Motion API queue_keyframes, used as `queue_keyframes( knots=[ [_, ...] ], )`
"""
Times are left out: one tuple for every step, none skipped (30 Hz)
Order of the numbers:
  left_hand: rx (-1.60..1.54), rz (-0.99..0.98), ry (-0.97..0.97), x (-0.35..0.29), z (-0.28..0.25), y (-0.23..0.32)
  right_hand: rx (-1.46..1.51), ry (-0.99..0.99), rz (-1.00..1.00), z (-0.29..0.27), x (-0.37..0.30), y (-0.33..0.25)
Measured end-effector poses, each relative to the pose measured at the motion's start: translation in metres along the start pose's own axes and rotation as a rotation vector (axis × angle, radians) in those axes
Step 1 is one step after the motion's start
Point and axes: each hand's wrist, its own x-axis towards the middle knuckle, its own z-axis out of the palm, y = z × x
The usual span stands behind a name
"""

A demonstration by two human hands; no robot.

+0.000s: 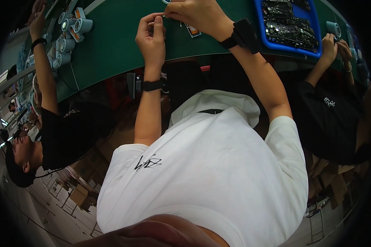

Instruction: The person picks up a circuit board from a tray, aligns it with a handheld fan casing, and presses it into place. They then pick up a battery, connect its wires to the circuit board, and seat the battery into the fan handle before setting the assembly down.

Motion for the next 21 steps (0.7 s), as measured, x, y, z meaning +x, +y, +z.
queue_keyframes(
  knots=[
    [-0.01, -0.001, -0.007, 0.0, 0.0, -0.001, 0.009, 0.045, -0.041, -0.001, -0.003, 0.003],
    [-0.018, -0.004, -0.013, -0.001, -0.002, -0.002, -0.003, -0.036, 0.022, -0.006, 0.001, -0.002],
    [-0.025, -0.006, -0.015, -0.002, -0.002, 0.0, -0.014, -0.119, 0.083, -0.014, 0.007, -0.009],
    [-0.026, -0.003, -0.014, -0.004, 0.0, 0.002, -0.025, -0.201, 0.144, -0.019, 0.009, -0.014],
    [-0.048, -0.026, -0.006, -0.005, 0.002, 0.005, -0.03, -0.199, 0.141, -0.022, 0.009, -0.019],
    [-0.07, -0.05, 0.002, -0.006, 0.003, 0.009, 0.036, -0.139, 0.205, -0.027, 0.007, -0.024],
    [-0.091, -0.074, 0.01, -0.006, 0.004, 0.011, 0.103, -0.079, 0.269, -0.032, 0.004, -0.027],
    [-0.097, -0.066, 0.011, -0.003, 0.006, 0.013, 0.167, -0.021, 0.328, -0.038, 0.002, -0.026],
    [-0.089, -0.066, 0.003, -0.004, 0.007, 0.014, 0.165, -0.023, 0.324, -0.041, -0.007, -0.025],
    [-0.08, -0.066, -0.004, -0.004, 0.007, 0.015, 0.11, -0.07, 0.4, -0.042, -0.02, -0.024],
    [-0.069, -0.068, -0.014, -0.005, 0.007, 0.015, 0.054, -0.116, 0.48, -0.042, -0.029, -0.027],
    [-0.07, -0.068, -0.013, -0.006, 0.008, 0.016, -0.001, -0.161, 0.559, -0.041, -0.036, -0.028],
    [-0.072, -0.072, -0.011, -0.007, 0.008, 0.016, -0.002, -0.162, 0.559, -0.039, -0.041, -0.029],
    [-0.073, -0.074, -0.012, -0.006, 0.007, 0.016, 0.001, -0.16, 0.578, -0.036, -0.04, -0.034],
    [-0.074, -0.076, -0.012, -0.006, 0.007, 0.015, 0.003, -0.158, 0.597, -0.033, -0.039, -0.039],
    [-0.073, -0.076, -0.014, -0.006, 0.007, 0.015, 0.006, -0.156, 0.616, -0.032, -0.038, -0.042],
    [-0.077, -0.073, -0.014, -0.005, 0.007, 0.015, 0.005, -0.154, 0.618, -0.032, -0.039, -0.042],
    [-0.081, -0.071, -0.014, -0.005, 0.007, 0.015, 0.01, -0.154, 0.613, -0.031, -0.039, -0.041],
    [-0.085, -0.069, -0.013, -0.005, 0.007, 0.014, 0.015, -0.155, 0.608, -0.031, -0.039, -0.04],
    [-0.085, -0.071, -0.013, -0.004, 0.007, 0.015, 0.02, -0.157, 0.603, -0.03, -0.039, -0.038],
    [-0.087, -0.075, -0.017, -0.004, 0.007, 0.015, 0.02, -0.159, 0.604, -0.031, -0.04, -0.034]
  ],
)
